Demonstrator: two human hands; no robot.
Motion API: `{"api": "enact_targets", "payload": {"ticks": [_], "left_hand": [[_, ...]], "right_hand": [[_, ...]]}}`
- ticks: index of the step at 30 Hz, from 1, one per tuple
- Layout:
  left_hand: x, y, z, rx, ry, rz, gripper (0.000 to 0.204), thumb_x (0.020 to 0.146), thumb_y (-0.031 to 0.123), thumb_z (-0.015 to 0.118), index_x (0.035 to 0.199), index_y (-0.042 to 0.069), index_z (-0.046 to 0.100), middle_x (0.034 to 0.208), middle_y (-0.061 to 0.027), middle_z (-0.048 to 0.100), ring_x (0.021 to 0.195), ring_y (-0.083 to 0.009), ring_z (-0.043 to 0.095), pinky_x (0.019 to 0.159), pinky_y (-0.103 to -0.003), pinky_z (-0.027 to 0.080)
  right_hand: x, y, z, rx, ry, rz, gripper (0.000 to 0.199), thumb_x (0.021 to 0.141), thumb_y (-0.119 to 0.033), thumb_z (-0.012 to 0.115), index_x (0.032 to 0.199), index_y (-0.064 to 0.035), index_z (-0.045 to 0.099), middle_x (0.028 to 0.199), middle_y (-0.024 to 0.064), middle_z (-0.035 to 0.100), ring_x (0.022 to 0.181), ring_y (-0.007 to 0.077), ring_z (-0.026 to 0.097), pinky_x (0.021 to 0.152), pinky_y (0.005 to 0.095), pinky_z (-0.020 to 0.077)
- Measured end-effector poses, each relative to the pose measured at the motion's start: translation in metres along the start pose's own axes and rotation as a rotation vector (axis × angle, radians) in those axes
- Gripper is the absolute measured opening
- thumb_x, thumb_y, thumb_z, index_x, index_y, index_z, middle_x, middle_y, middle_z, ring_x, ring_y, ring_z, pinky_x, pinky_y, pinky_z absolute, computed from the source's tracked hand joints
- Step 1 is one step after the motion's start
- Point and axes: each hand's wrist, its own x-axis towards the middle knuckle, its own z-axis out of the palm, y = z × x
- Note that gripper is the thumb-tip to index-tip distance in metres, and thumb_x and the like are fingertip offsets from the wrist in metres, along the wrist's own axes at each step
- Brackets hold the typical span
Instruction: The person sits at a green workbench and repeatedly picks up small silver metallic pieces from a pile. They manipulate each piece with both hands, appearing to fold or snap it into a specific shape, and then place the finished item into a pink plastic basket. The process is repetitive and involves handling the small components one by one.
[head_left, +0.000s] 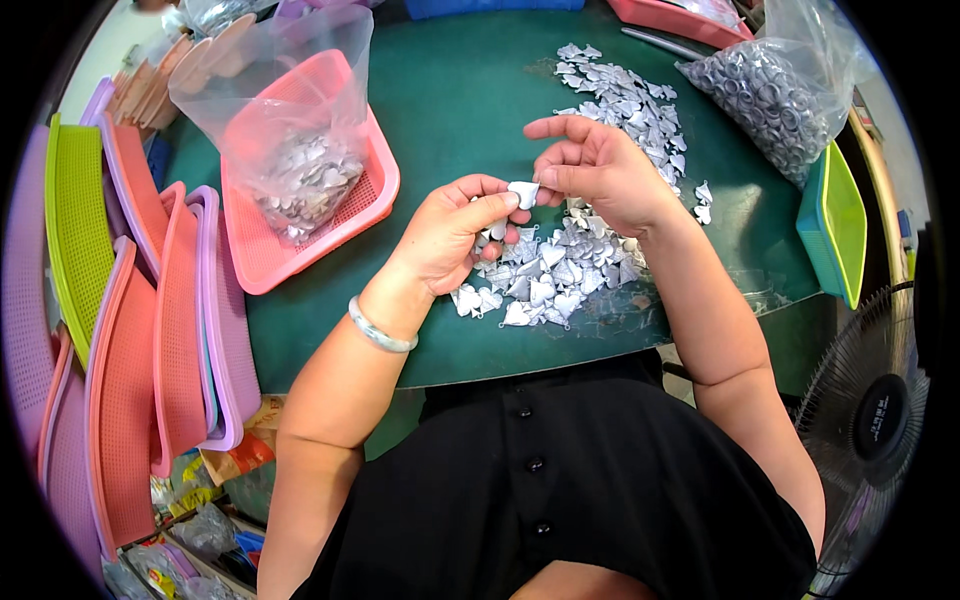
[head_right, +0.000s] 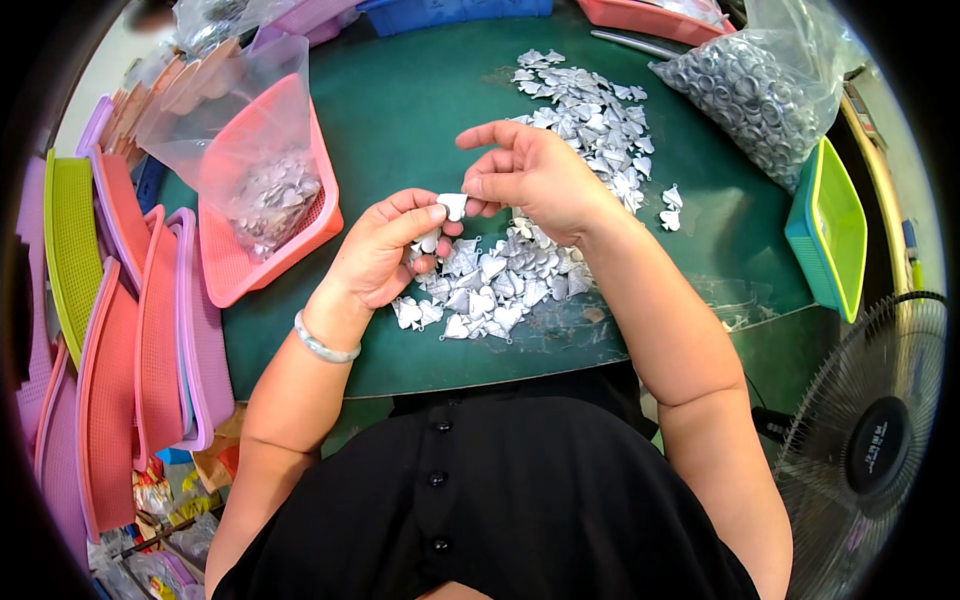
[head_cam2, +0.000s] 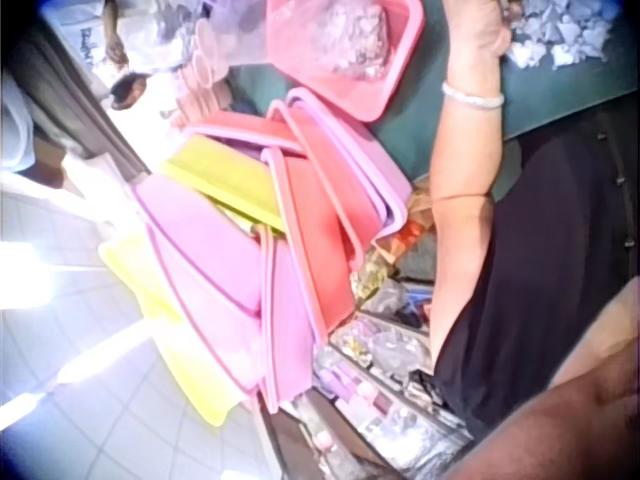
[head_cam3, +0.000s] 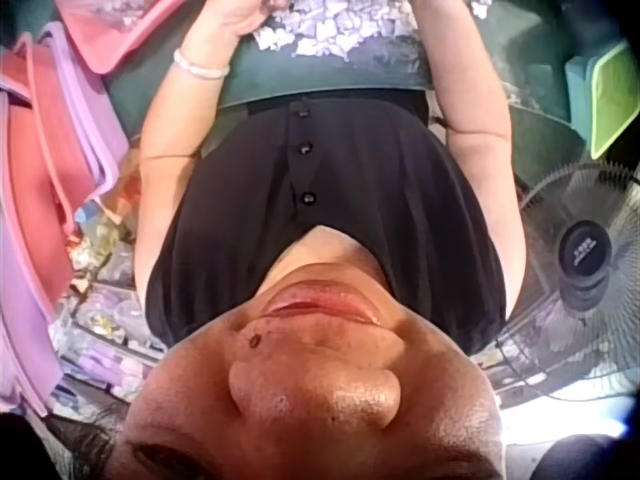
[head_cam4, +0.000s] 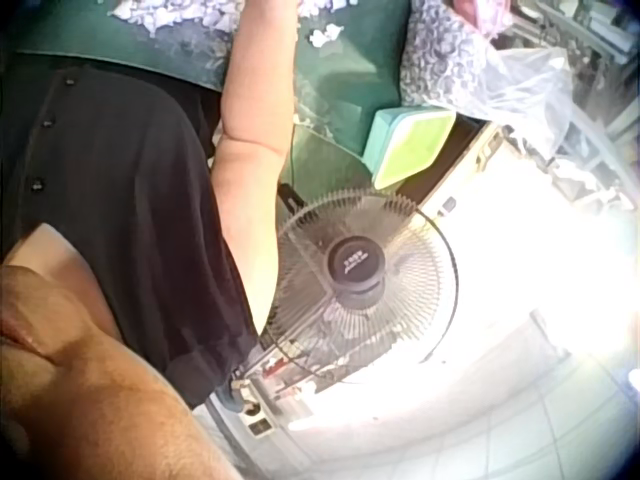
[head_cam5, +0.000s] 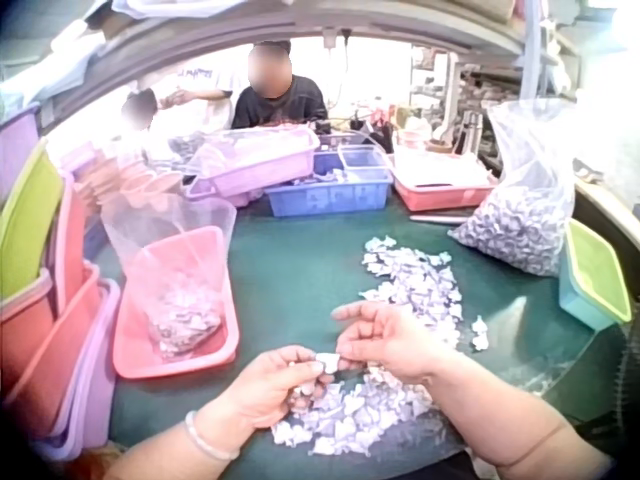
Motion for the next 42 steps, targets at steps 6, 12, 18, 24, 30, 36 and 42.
{"api": "enact_targets", "payload": {"ticks": [6,12,18,24,30,36,42], "left_hand": [[0.000,0.000,-0.001,0.016,0.028,0.028,0.010,0.086,0.010,0.058,0.094,0.005,0.057,0.081,-0.0059,0.062,0.064,-0.0094,0.055,0.045,-0.017,0.038],[0.000,0.001,0.001,0.001,0.070,0.038,0.010,0.085,0.013,0.059,0.091,0.005,0.057,0.075,-0.0040,0.059,0.062,-0.0090,0.054,0.045,-0.018,0.036],[0.001,0.000,-0.001,-0.010,0.079,0.069,0.012,0.085,0.015,0.061,0.090,0.005,0.057,0.074,-0.0027,0.058,0.060,-0.0082,0.052,0.045,-0.018,0.035],[0.001,0.000,-0.001,0.017,0.087,0.119,0.011,0.085,0.015,0.062,0.090,0.005,0.059,0.074,-0.0012,0.057,0.060,-0.0070,0.051,0.046,-0.017,0.035],[-0.001,-0.003,0.003,0.149,0.133,0.204,0.014,0.082,0.018,0.066,0.088,0.006,0.063,0.071,0.0011,0.056,0.059,-0.0044,0.050,0.048,-0.016,0.037],[0.000,-0.005,0.003,0.176,0.145,0.248,0.013,0.083,0.016,0.064,0.088,0.005,0.063,0.072,0.0017,0.057,0.059,-0.0038,0.050,0.047,-0.015,0.038],[0.003,-0.005,0.002,0.027,0.167,0.232,0.014,0.085,0.014,0.061,0.094,0.004,0.062,0.075,0.0001,0.058,0.059,-0.0047,0.049,0.046,-0.016,0.036]], "right_hand": [[-0.001,0.000,0.001,-0.024,-0.016,-0.013,0.040,0.081,0.001,0.060,0.119,0.0040,0.045,0.081,0.0050,0.060,0.072,0.0120,0.061,0.066,0.0247,0.0494],[-0.002,0.000,0.003,-0.022,-0.049,0.026,0.042,0.079,0.002,0.061,0.118,0.0044,0.045,0.081,0.0049,0.060,0.071,0.0112,0.060,0.066,0.0236,0.0496],[-0.002,0.002,0.009,-0.057,-0.068,0.021,0.043,0.077,0.004,0.061,0.117,0.0044,0.047,0.082,0.0042,0.059,0.071,0.0103,0.059,0.066,0.0226,0.0493],[-0.003,0.006,0.014,-0.049,-0.067,-0.037,0.041,0.078,0.003,0.060,0.117,0.0035,0.048,0.082,0.0032,0.059,0.071,0.0087,0.058,0.064,0.0215,0.0485],[-0.003,0.005,0.020,-0.124,-0.010,-0.039,0.037,0.080,-0.001,0.058,0.115,0.0039,0.048,0.077,0.0017,0.057,0.068,0.0086,0.056,0.064,0.0219,0.0469],[-0.004,0.008,0.023,-0.135,0.023,-0.052,0.039,0.080,0.001,0.058,0.117,0.0014,0.048,0.080,0.0012,0.057,0.068,0.0066,0.055,0.063,0.0207,0.0466],[-0.006,0.011,0.028,-0.149,0.047,-0.212,0.047,0.077,0.007,0.053,0.123,0.0024,0.041,0.083,0.0030,0.053,0.073,0.0071,0.053,0.067,0.0194,0.0445]]}}
